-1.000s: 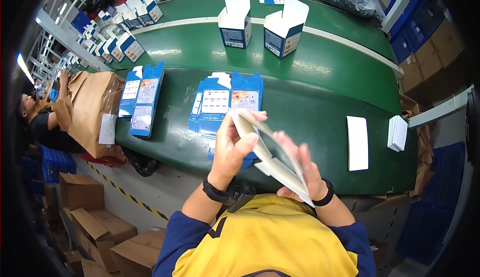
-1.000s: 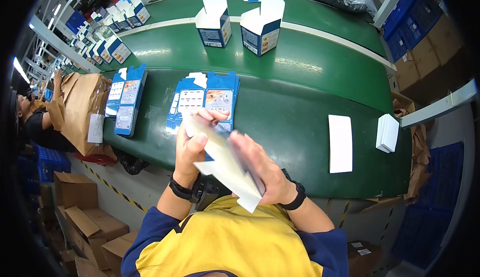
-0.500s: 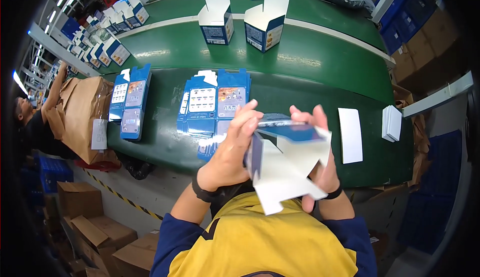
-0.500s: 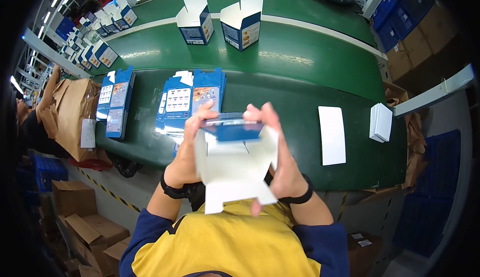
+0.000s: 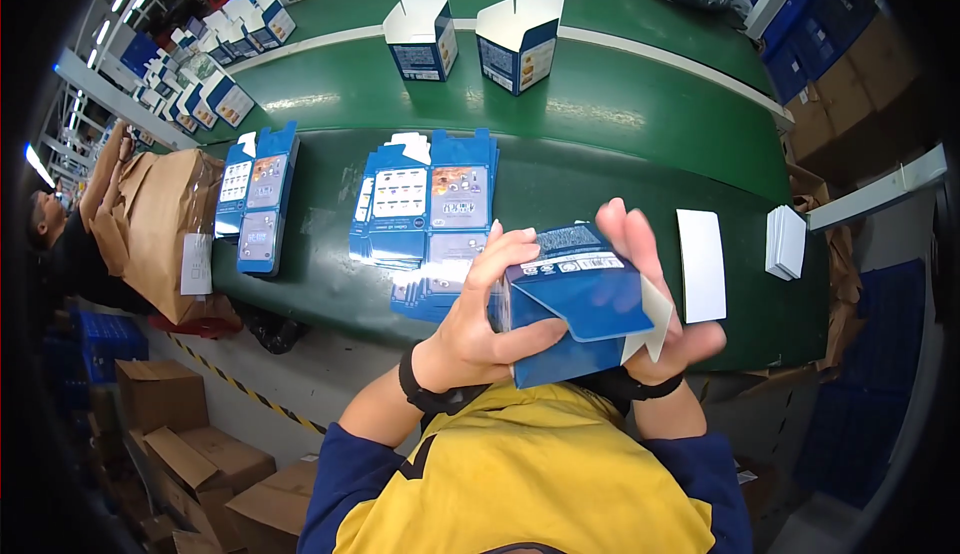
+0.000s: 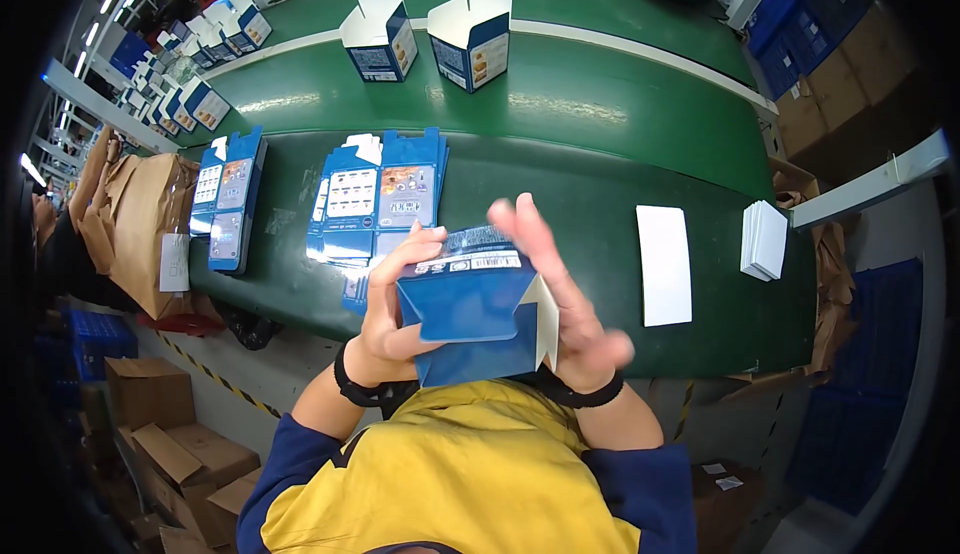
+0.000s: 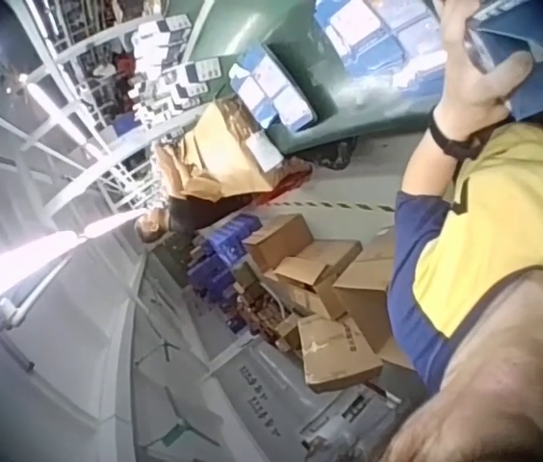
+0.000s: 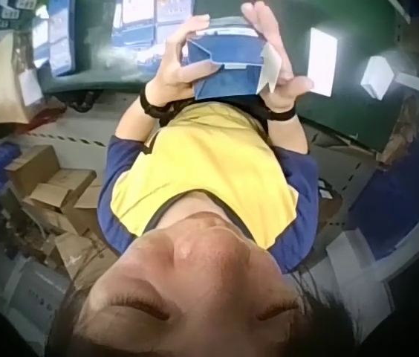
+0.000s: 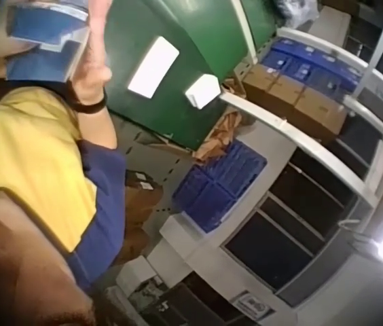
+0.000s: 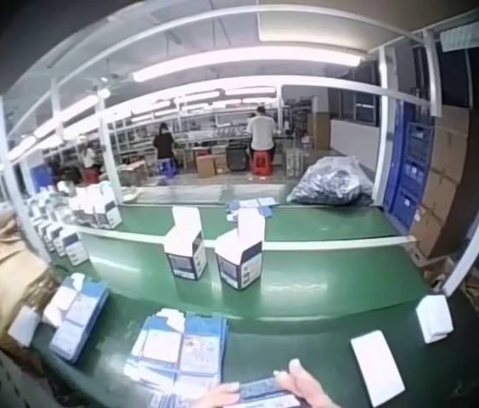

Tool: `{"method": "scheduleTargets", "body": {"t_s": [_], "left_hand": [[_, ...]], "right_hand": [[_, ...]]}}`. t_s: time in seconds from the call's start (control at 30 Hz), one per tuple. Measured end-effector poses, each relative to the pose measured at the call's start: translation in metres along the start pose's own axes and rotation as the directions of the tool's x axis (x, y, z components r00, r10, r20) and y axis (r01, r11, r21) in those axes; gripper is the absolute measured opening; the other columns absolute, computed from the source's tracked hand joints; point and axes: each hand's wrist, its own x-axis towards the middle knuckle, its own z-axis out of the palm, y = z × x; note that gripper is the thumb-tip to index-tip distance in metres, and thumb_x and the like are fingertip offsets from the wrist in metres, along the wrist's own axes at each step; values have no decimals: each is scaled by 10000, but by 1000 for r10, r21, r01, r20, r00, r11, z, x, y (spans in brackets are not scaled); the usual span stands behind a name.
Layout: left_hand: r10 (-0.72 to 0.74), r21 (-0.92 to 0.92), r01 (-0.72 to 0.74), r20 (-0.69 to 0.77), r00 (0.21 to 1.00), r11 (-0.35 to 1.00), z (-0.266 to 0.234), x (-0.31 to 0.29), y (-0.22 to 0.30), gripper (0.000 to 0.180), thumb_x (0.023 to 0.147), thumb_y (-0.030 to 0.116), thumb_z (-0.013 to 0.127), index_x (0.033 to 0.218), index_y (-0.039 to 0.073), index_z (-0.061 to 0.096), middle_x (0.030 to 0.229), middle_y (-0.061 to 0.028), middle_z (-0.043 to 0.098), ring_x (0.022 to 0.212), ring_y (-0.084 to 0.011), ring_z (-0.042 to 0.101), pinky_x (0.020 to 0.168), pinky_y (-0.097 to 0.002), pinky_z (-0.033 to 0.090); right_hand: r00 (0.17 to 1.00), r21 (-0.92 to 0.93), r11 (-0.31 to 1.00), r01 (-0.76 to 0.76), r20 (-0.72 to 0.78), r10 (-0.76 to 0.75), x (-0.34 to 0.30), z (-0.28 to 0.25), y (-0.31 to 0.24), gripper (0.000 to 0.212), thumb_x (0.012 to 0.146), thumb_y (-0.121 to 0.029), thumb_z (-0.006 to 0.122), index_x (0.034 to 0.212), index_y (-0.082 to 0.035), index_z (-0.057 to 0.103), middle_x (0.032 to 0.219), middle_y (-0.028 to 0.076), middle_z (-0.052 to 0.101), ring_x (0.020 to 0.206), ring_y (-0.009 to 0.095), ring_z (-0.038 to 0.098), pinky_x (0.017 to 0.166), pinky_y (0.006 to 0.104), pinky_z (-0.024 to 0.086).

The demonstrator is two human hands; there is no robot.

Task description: Assembling, folding, and packing cardboard boxes with paper inserts on an industrial assembly line.

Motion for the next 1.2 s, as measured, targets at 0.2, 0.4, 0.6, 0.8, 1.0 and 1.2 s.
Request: {"method": "scheduleTargets", "body": {"t_s": [0.2,0.4,0.6,0.8,1.0,1.2], "left_hand": [[-72,-81,73,21,997,994,-2,-2,-1,380,574,114,795,920,108,639,1259,-228,403,1173,-413,438,1025,-583,298],[-152,-162,154,25,988,975,-2,2,6,479,570,108,806,985,110,567,1286,-250,403,1130,-401,487,1022,-532,334],[-46,-172,44,-11,999,984,-9,3,4,751,554,79,810,1186,174,416,1249,-234,445,1113,-390,512,1018,-615,290],[-34,-38,36,55,998,999,-13,7,12,719,563,73,796,1200,194,485,1205,-198,462,1097,-381,514,1015,-616,294],[-83,-51,89,118,990,995,-16,13,17,742,585,75,785,1248,168,466,1187,-190,471,1096,-370,517,1017,-604,300],[-30,-42,32,56,998,999,0,17,23,720,671,120,744,1309,89,412,1247,-188,436,1187,-391,449,1046,-597,239]], "right_hand": [[995,-656,748,105,70,-78,-3,-9,0,604,903,-228,581,1408,-32,314,1216,164,544,1171,282,476,1041,420,315],[918,-831,396,392,383,-103,5,-4,-15,292,765,-142,708,1040,-69,641,1183,163,561,1104,372,522,946,437,420],[984,-925,336,179,171,-54,5,7,-19,556,695,-268,773,1182,-54,611,1250,191,543,1163,362,520,952,408,433],[976,-969,116,217,217,-10,11,10,-19,550,681,-179,777,1173,-18,593,1099,164,639,975,300,638,827,339,517],[987,-988,84,128,136,91,14,15,-32,517,674,-162,773,1155,-55,615,1078,140,653,935,275,649,806,322,513],[993,-832,546,-101,-115,8,1,15,-29,673,916,-566,414,1136,45,590,983,111,660,931,208,617,861,305,421]]}}
